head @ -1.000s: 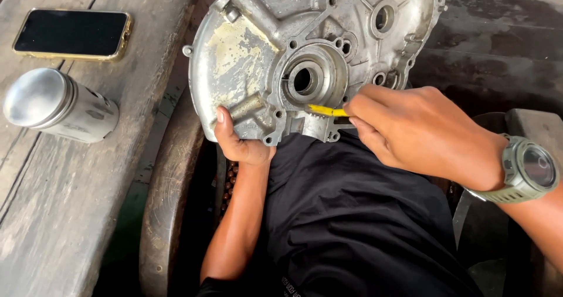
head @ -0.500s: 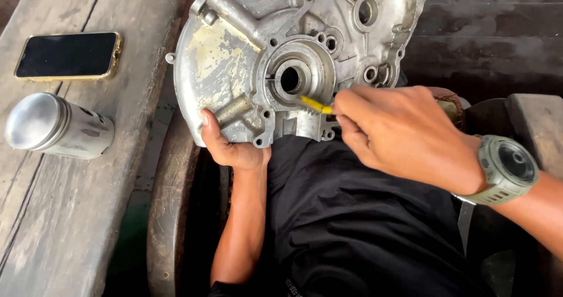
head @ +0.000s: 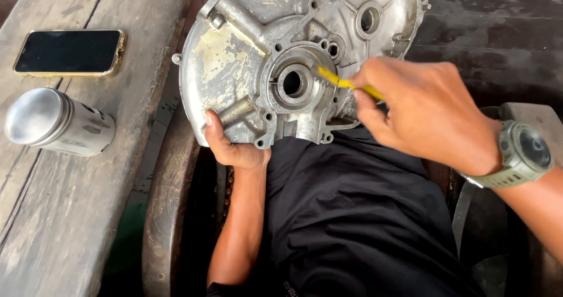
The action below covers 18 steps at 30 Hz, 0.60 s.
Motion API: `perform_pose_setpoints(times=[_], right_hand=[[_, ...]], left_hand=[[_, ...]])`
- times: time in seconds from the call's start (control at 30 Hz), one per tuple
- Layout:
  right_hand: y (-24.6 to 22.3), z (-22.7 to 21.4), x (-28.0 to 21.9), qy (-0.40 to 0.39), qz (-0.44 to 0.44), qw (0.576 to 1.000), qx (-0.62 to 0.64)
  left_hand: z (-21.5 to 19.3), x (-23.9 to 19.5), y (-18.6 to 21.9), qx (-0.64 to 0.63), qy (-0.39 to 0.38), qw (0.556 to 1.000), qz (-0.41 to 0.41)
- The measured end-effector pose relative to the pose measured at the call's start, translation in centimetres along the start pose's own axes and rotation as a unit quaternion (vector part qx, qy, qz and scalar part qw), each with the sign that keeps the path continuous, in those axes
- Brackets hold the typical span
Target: Cleaning a motorcycle engine casing using a small brush to remove dirt and grime from internal surfaces and crevices.
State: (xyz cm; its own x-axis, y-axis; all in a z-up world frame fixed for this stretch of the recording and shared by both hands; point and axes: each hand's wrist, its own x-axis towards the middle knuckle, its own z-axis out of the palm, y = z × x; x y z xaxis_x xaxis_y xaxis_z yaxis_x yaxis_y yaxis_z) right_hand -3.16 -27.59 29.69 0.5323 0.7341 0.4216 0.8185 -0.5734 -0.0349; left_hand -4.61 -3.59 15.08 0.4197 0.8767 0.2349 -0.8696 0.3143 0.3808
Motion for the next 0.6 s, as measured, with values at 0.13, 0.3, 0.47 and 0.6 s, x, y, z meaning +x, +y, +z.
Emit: perform_pose_setpoints(times=[0.13,0.3,0.47,0.6], right_hand=[[-1.4,0.5,0.1,-0.003,-0.025,0.999,0.027],[-0.2,1.6,0.4,0.041,-0.014,0.999,0.010],[-0.2,3.1,1.7,0.066,-0.072,0.995,-0.023],[0.8,2.9,2.6,0.080,-0.101,0.977,-0.169]], left_hand=[[0.5,-0.2,0.2,-0.022,0.033,0.998,-0.041],[0.8,-0.3,0.2,-0.055,0.011,0.996,-0.069],[0.7,-0.5,0.1,-0.066,-0.001,0.996,-0.058],[1.1,-0.3,0.4,-0.066,0.018,0.995,-0.077]])
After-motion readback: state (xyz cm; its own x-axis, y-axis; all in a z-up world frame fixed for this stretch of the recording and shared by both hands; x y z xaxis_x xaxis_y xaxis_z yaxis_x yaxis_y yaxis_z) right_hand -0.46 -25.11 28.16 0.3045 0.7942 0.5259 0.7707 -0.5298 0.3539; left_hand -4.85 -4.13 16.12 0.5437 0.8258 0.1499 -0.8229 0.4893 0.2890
